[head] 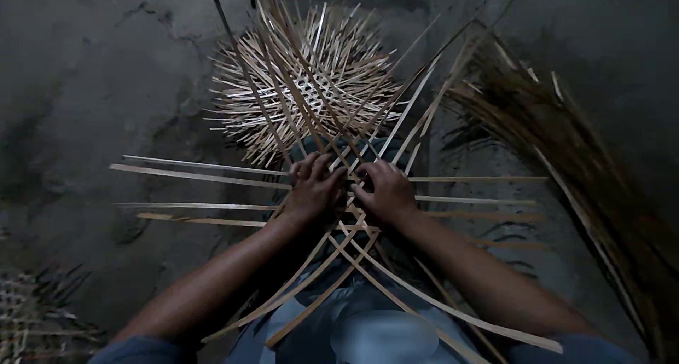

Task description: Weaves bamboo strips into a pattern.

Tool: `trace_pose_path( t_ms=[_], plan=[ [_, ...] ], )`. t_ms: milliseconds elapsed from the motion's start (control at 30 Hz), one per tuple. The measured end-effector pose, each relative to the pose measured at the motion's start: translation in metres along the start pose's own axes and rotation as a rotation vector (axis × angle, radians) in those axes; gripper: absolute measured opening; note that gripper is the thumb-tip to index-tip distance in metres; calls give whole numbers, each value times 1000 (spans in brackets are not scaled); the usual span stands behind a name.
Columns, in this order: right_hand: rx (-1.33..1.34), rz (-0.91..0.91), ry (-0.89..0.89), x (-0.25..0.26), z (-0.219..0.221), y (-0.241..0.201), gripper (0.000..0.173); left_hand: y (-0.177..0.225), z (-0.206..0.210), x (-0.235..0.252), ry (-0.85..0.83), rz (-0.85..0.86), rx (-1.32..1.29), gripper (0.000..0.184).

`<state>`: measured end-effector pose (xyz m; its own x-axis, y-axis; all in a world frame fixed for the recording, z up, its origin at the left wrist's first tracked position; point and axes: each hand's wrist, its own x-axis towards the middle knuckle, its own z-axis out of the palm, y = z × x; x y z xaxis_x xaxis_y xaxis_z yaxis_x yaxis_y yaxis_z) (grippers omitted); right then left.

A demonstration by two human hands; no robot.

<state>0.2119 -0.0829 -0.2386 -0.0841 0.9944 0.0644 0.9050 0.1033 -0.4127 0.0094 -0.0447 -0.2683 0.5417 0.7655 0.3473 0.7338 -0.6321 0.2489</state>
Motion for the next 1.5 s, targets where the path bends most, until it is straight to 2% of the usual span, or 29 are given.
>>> trace_pose_path(
  t_ms=[133,300,600,833,933,1067,1133,1233,1300,1500],
  plan=[
    [-15,-25,135,3,18,6,28,-5,8,-3,52,7,-67,34],
    [8,-40,249,-1,35,14,25,-8,11,0,-33,22,-85,36],
    [14,-25,299,1,41,15,19,-8,5,9,-211,4,-79,43],
    [12,17,276,-1,38,12,29,-8,3,12,-275,6,-83,46],
    [122,30,226,-1,31,14,31,-9,5,8,-195,18,-96,45],
    [486,137,213,-6,-8,25,27,-10,0,7,8,55,-161,40],
    [403,222,176,-14,-21,23,24,-4,-5,12,-9,93,-157,40],
    [191,252,-15,-22,-20,16,30,9,-3,18,-197,88,-95,42],
    [96,202,39,-24,-10,16,29,13,1,20,-284,77,-38,47],
    [2,139,275,-23,18,21,21,8,12,19,-293,93,9,48]
  ],
)
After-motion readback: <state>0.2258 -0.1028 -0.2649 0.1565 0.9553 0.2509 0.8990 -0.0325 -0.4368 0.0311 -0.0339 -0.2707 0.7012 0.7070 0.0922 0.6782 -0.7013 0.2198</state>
